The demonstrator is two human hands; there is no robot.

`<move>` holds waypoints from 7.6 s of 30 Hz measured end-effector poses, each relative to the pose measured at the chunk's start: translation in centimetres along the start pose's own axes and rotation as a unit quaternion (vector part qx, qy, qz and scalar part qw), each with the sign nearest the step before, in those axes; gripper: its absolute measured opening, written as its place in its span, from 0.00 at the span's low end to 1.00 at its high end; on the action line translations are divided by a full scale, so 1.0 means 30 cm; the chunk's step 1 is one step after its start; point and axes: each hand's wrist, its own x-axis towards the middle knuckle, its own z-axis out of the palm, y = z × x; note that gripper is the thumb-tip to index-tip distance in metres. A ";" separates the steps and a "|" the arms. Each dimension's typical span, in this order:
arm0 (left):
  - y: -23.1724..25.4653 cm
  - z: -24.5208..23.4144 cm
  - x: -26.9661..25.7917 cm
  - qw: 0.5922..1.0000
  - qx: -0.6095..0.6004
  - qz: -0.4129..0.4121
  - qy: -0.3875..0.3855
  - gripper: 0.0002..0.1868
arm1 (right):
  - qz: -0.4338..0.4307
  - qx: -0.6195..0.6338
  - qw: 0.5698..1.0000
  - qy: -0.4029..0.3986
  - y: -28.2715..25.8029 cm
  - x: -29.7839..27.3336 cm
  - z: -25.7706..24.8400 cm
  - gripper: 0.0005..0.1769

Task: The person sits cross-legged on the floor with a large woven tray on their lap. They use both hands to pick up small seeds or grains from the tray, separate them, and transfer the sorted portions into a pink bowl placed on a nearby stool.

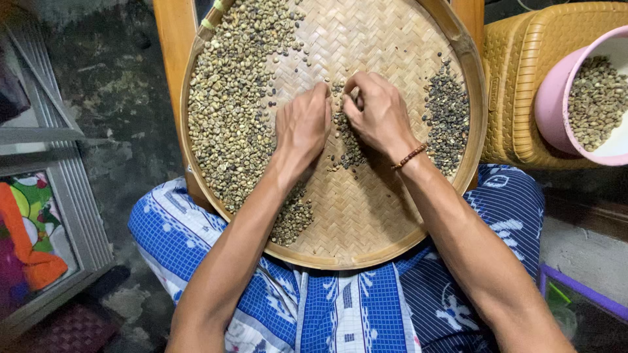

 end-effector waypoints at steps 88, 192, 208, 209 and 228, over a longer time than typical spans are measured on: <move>0.043 -0.088 0.053 0.989 -0.116 -0.092 -0.008 0.08 | 0.065 0.234 0.970 -0.014 -0.022 0.097 -0.062 0.05; 0.060 -0.119 -0.089 0.983 -0.101 -0.062 -0.137 0.04 | 0.196 0.309 0.920 -0.139 -0.025 -0.066 -0.147 0.04; 0.054 -0.035 -0.087 0.995 -0.104 -0.004 -0.002 0.08 | 0.120 0.138 0.977 -0.111 0.044 -0.176 -0.172 0.02; 0.054 -0.031 -0.080 0.980 -0.193 -0.056 0.004 0.07 | 0.110 0.103 0.981 -0.122 0.041 -0.182 -0.157 0.03; 0.288 -0.037 0.017 0.677 -0.665 -0.273 -0.158 0.18 | 0.244 0.718 0.641 -0.122 0.125 -0.311 -0.285 0.07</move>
